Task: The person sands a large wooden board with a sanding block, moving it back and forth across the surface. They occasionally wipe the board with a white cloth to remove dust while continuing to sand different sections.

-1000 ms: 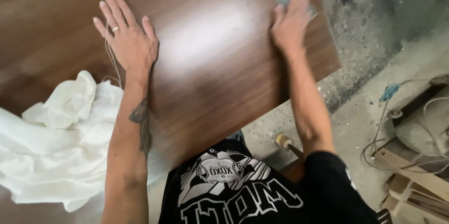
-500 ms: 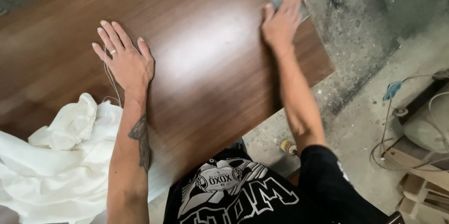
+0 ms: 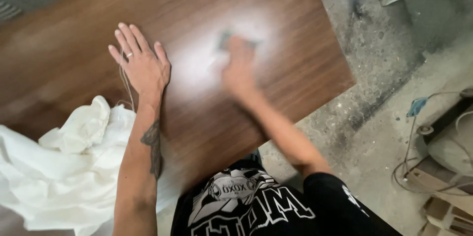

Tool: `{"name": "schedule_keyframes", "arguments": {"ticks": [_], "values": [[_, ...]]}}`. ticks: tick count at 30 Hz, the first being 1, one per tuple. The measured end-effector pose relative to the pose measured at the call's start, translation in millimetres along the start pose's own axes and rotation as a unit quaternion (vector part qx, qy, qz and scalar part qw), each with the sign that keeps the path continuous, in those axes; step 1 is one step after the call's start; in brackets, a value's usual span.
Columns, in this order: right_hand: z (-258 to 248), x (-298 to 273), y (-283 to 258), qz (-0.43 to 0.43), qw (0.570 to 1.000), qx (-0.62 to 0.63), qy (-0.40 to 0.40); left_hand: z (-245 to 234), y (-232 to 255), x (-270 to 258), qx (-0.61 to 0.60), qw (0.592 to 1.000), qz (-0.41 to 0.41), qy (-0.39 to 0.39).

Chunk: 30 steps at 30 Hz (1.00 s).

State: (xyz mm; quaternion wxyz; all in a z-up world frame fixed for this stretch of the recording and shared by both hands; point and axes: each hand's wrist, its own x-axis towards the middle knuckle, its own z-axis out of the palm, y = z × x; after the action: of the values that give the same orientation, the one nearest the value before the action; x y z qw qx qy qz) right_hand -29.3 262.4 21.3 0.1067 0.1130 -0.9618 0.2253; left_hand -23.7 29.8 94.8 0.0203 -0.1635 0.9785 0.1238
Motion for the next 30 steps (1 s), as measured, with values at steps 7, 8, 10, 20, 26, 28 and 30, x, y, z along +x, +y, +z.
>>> {"name": "schedule_keyframes", "arguments": {"ticks": [7,8,10,20,26,28,30], "values": [[-12.3,42.7,87.2,-0.002,0.998,-0.012,-0.059,16.5,-10.3,-1.9,0.004,1.000,-0.002,0.015],[-33.5,72.4,114.2,0.001,0.997,-0.082,-0.017,15.3,-8.8,-0.4,0.002,1.000,-0.003,0.014],[-45.1,107.0,152.7,-0.001,0.988,-0.150,0.026,14.8,-8.5,1.0,0.000,1.000,-0.009,0.015],[12.1,-18.1,-92.3,-0.132,0.978,0.059,-0.148,39.7,-43.7,6.2,-0.152,0.985,0.022,0.080],[-13.5,98.7,98.9,-0.020,0.999,-0.017,-0.020,46.3,-47.3,5.2,-0.194,0.975,0.030,0.103],[-39.5,134.4,143.3,-0.037,0.992,-0.078,0.087,41.5,-41.8,5.9,-0.188,0.976,0.024,0.107],[-57.9,158.0,166.6,0.222,0.964,-0.099,-0.107,30.4,-33.2,3.3,-0.218,0.971,0.010,0.100]]}}
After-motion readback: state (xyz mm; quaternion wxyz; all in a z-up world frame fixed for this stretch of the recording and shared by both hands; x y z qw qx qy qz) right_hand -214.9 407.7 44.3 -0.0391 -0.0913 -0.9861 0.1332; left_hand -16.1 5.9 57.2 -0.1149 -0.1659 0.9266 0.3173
